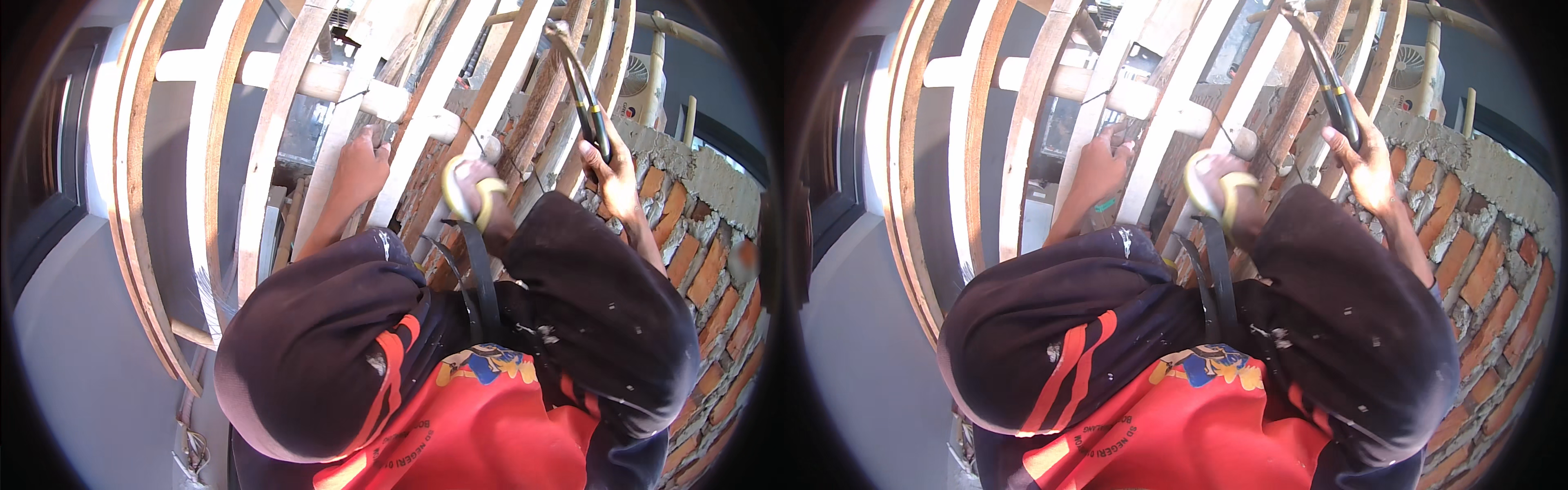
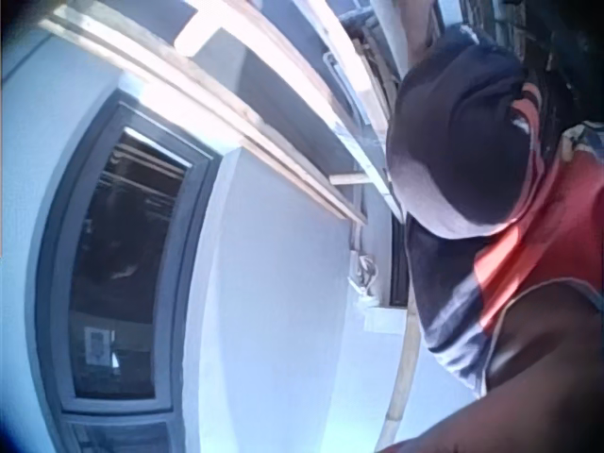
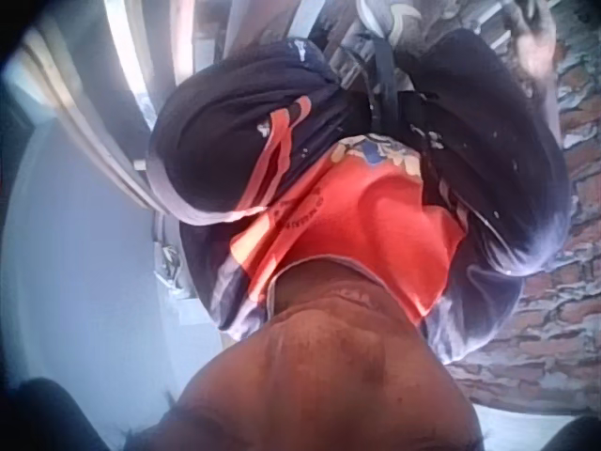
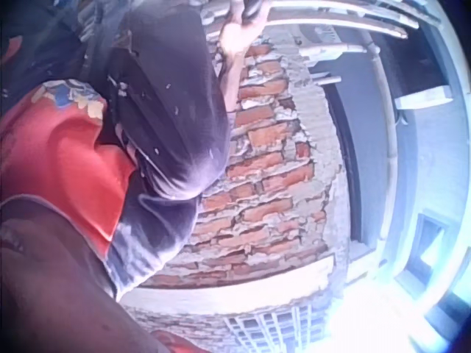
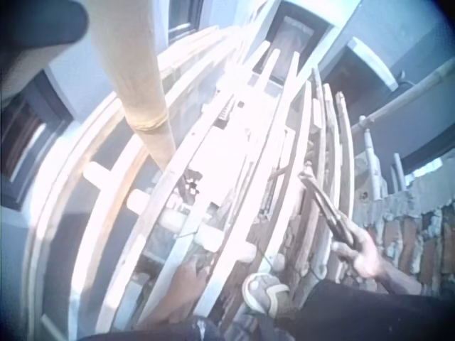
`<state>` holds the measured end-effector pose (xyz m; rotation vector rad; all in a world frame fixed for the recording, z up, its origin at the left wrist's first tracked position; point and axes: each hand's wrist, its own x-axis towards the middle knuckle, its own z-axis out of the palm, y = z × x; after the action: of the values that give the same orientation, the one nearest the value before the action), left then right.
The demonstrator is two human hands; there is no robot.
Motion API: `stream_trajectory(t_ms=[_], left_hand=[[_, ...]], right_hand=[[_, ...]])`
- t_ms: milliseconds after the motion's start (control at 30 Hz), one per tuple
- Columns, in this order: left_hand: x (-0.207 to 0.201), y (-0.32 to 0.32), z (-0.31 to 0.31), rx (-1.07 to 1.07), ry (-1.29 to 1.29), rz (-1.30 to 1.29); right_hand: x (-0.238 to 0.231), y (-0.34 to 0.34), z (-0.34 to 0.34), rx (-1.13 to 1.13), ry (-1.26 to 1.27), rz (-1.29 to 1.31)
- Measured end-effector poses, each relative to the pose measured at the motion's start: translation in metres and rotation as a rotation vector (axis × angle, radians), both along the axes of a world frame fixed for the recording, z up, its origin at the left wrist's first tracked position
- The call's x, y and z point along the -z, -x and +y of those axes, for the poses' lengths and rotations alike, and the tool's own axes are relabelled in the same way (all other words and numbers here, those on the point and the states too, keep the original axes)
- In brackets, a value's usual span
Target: The person is assembling a wooden structure, likely a bed frame, by securing wooden slats to a frame using wire and pliers. They repeatedly wrap wire around the joints and twist it tight to fasten the components together.
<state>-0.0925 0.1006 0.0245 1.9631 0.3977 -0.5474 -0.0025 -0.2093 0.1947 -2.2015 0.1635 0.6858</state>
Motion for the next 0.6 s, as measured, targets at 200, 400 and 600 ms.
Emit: stream_trajectory(t_ms=[200,400,600], left_hand=[[0.02,0.011,0.0,-0.092,0.228,0.141],[0.023,0.043,0.004,-0.177,0.335,0.26],[-0.028,0.025,0.025,-0.1,0.082,0.249]], right_hand=[[0.055,0.02,-0.028,-0.096,-0.221,0.15],[0.078,0.05,-0.045,-0.414,0.12,0.333],[0.068,0.12,-0.052,0.469,-0.228,0.466]])
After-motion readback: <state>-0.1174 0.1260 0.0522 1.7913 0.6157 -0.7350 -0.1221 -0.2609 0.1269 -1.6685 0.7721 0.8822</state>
